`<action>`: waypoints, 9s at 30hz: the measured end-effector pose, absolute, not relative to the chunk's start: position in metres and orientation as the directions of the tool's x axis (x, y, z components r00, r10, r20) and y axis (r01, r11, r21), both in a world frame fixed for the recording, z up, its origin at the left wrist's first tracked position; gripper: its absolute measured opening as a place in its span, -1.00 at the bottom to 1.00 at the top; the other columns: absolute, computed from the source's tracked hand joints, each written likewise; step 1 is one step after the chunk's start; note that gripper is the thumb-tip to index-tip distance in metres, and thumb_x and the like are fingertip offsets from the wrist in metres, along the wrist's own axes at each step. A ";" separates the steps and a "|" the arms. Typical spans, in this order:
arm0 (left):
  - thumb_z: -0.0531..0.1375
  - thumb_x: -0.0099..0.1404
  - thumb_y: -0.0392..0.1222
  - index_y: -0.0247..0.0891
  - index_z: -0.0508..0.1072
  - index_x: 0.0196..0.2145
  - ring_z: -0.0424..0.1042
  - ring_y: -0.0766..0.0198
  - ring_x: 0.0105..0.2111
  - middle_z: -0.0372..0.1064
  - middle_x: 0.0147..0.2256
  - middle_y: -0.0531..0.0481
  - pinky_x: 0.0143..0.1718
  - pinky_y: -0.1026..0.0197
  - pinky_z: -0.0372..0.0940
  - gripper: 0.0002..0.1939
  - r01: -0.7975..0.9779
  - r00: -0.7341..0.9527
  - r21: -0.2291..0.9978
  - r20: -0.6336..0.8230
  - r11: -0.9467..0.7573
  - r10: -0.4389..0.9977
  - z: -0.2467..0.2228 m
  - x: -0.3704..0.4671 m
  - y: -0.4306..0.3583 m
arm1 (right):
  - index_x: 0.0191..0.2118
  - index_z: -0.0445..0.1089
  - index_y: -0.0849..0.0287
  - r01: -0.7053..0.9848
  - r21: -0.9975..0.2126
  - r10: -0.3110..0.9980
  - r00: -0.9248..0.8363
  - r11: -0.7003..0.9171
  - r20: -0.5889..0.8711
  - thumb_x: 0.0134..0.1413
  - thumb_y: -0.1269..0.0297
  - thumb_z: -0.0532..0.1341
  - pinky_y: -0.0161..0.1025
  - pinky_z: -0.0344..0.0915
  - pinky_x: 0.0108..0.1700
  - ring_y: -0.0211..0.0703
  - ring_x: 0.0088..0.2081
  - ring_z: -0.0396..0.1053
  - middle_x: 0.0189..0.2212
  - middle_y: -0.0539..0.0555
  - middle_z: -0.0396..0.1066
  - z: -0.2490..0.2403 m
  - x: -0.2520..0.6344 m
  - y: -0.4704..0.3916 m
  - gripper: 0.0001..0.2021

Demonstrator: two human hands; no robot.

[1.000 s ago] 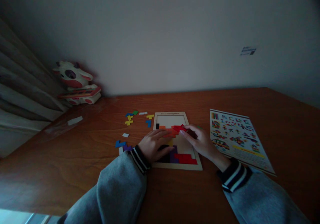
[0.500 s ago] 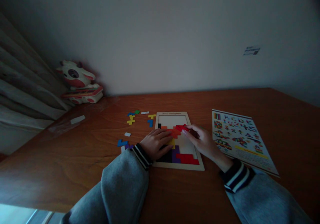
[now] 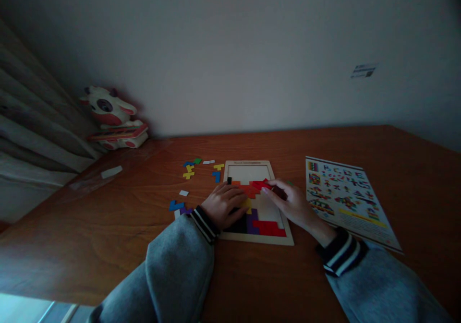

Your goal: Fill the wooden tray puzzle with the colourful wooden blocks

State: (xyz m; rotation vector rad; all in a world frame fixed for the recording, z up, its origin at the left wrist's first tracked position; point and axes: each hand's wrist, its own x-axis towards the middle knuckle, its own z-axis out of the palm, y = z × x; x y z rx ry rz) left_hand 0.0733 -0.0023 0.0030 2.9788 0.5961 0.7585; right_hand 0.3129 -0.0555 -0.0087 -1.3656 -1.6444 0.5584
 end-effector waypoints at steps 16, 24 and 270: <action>0.22 0.35 -0.08 -0.32 0.54 -0.23 0.54 0.29 -0.36 0.55 -0.34 -0.08 -0.28 0.27 0.46 -0.76 0.249 0.543 0.589 0.573 -0.769 0.614 0.007 0.085 -0.016 | -0.07 0.51 0.03 0.450 -0.781 0.901 -0.228 0.434 0.369 0.22 0.10 0.19 -0.14 0.39 -0.16 -0.08 -0.18 0.45 -0.20 0.10 0.51 0.009 0.306 -0.065 -0.75; 0.21 0.33 0.02 -0.31 0.55 -0.24 0.52 0.27 -0.39 0.56 -0.34 -0.07 -0.33 0.25 0.44 -0.69 0.335 0.548 0.687 0.414 -0.644 0.727 0.002 0.085 -0.014 | 0.15 0.33 0.04 0.373 -0.909 0.969 -0.224 0.186 0.106 0.16 0.10 0.24 -0.12 0.42 -0.12 -0.10 -0.20 0.48 -0.21 0.07 0.53 0.012 0.344 -0.061 -0.55; 0.10 0.34 -0.25 -0.23 0.52 -0.19 0.46 0.19 -0.24 0.49 -0.25 -0.11 -0.15 0.13 0.42 -0.80 0.415 0.679 0.339 0.502 -0.844 0.535 0.005 0.092 -0.023 | -0.10 0.47 0.06 0.782 -0.437 0.848 -0.210 0.444 0.486 0.26 0.27 0.14 -0.06 0.49 -0.12 -0.05 -0.18 0.53 -0.19 0.10 0.56 -0.006 0.332 -0.059 -0.81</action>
